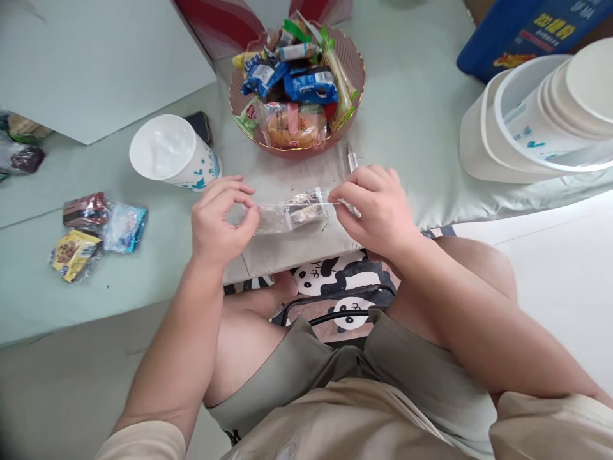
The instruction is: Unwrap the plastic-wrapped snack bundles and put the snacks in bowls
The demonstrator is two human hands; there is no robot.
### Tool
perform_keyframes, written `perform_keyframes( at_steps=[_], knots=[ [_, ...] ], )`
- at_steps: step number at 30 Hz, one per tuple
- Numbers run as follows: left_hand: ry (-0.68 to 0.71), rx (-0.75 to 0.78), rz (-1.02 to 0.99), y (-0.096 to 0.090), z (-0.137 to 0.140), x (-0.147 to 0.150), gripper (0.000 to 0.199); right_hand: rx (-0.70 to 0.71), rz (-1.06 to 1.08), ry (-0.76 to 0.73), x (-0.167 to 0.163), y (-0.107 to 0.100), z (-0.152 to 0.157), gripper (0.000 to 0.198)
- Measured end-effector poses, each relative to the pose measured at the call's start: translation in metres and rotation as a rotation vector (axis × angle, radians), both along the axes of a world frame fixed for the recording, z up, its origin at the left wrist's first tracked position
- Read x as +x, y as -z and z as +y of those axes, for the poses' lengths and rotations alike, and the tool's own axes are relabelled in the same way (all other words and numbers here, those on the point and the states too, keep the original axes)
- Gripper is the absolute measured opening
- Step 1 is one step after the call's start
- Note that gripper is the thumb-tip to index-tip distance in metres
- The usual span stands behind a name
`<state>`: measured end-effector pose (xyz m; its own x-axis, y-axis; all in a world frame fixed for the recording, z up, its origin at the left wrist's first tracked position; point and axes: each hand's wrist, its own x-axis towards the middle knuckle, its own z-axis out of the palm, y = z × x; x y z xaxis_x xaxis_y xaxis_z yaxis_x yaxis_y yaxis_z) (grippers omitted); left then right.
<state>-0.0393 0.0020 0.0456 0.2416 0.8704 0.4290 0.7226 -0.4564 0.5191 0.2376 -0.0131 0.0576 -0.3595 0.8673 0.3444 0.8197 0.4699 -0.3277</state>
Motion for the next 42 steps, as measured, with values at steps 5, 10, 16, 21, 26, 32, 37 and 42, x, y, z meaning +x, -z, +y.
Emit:
perform_keyframes(
  at_steps=[5,10,16,21,26,32,37,42],
  knots=[
    [0.136,0.073,-0.157,-0.024,-0.026,0.000,0.008,0.072,0.092,-0.281,0.009,-0.013,-0.016,0.014],
    [0.249,-0.475,-0.065,-0.037,-0.044,-0.004,0.009,-0.300,-0.157,-0.392,0.009,-0.013,-0.025,0.037],
    [0.137,-0.776,0.155,-0.030,-0.038,-0.004,0.031,-0.387,-0.347,-0.016,-0.004,-0.006,-0.023,0.049],
    [-0.049,-0.442,0.117,-0.023,-0.029,-0.003,0.048,-0.378,-0.113,-0.016,-0.020,-0.003,-0.020,0.062],
    [-0.044,-0.264,0.108,-0.007,-0.015,-0.003,0.059,-0.267,0.000,-0.269,-0.045,0.002,-0.015,0.046],
    [-0.228,-0.421,0.015,0.004,0.008,0.000,0.026,-0.291,-0.085,-0.208,-0.062,0.013,-0.006,0.057],
    [-0.227,-0.505,-0.077,-0.007,0.013,-0.003,0.035,-0.258,-0.064,-0.154,-0.061,0.016,-0.001,0.057],
    [-0.064,-0.845,-0.110,-0.008,0.016,-0.006,0.029,-0.192,-0.083,0.005,-0.058,0.014,-0.002,0.052]
  ],
)
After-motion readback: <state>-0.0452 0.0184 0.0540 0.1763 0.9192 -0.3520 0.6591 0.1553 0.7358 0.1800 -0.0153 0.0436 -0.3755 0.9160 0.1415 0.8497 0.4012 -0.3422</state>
